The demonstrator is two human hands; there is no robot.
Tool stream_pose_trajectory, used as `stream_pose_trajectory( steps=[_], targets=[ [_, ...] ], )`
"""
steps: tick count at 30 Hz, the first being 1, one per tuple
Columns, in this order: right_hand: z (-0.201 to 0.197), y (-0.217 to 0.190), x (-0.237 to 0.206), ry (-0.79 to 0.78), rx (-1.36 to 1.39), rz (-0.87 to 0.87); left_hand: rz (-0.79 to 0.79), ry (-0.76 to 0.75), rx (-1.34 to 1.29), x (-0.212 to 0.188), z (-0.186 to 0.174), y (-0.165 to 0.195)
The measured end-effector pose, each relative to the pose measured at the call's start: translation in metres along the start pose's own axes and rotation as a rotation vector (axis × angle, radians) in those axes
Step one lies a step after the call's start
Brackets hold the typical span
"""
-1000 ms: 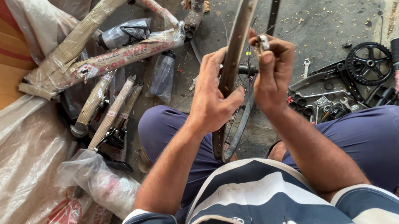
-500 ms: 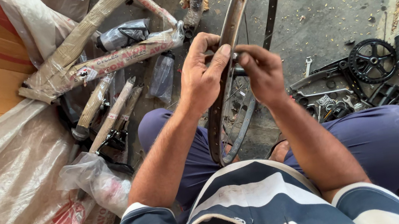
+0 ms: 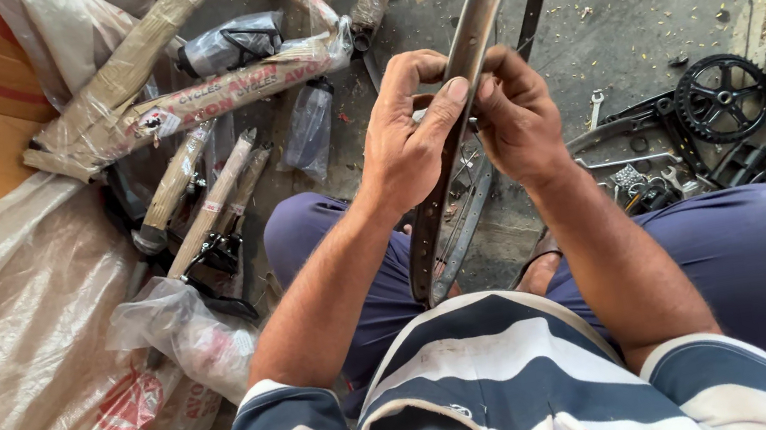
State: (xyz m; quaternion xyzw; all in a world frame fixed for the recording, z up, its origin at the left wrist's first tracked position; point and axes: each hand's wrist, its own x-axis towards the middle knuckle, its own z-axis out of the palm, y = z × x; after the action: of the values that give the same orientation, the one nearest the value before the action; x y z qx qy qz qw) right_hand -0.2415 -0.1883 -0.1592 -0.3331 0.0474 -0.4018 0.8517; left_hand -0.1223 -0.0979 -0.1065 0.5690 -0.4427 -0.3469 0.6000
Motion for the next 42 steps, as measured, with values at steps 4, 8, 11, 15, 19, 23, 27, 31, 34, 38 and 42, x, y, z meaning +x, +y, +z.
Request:
stream_pose_trajectory(
  steps=[4, 8, 11, 15, 19, 23, 27, 31, 34, 38, 42],
  targets=[
    [-0.005, -0.001, -0.004, 0.08, 0.013, 0.149, -0.069, -0.287, -0.328, 0.006, -0.027, -0.002],
    [-0.018, 0.006, -0.002, 0.123, -0.049, 0.195, 0.109, -0.536, -0.115, 0.013, -0.043, -0.01],
    [-0.024, 0.012, -0.001, 0.167, -0.046, 0.241, 0.182, -0.598, 0.116, 0.025, -0.044, -0.013],
    [-0.019, 0.017, -0.006, 0.244, -0.101, 0.227, 0.279, -0.625, 0.169, 0.042, -0.042, -0.007],
    [0.002, 0.026, -0.022, 0.149, -0.977, -0.303, 0.238, -0.46, 0.184, 0.043, -0.032, -0.005],
    [0.013, 0.035, -0.029, 0.137, -0.414, -0.35, 0.39, -0.201, 0.357, 0.034, -0.017, -0.012],
    [0.012, 0.033, -0.025, 0.035, -0.85, -0.485, 0.448, -0.028, 0.3, 0.025, -0.013, -0.017],
    [0.024, 0.041, -0.023, 0.154, -0.261, -0.238, 0.602, 0.075, 0.491, 0.016, -0.015, -0.016],
    [0.029, 0.045, -0.026, 0.259, -0.276, -0.317, 0.664, -0.043, 0.509, 0.017, -0.021, -0.012],
    [0.015, 0.024, -0.021, 0.233, -0.427, 0.037, 0.378, -0.29, 0.267, 0.022, -0.043, -0.006],
    [-0.004, -0.001, -0.01, 0.087, -0.556, 0.372, 0.28, -0.326, 0.147, 0.021, -0.047, -0.007]
  ],
)
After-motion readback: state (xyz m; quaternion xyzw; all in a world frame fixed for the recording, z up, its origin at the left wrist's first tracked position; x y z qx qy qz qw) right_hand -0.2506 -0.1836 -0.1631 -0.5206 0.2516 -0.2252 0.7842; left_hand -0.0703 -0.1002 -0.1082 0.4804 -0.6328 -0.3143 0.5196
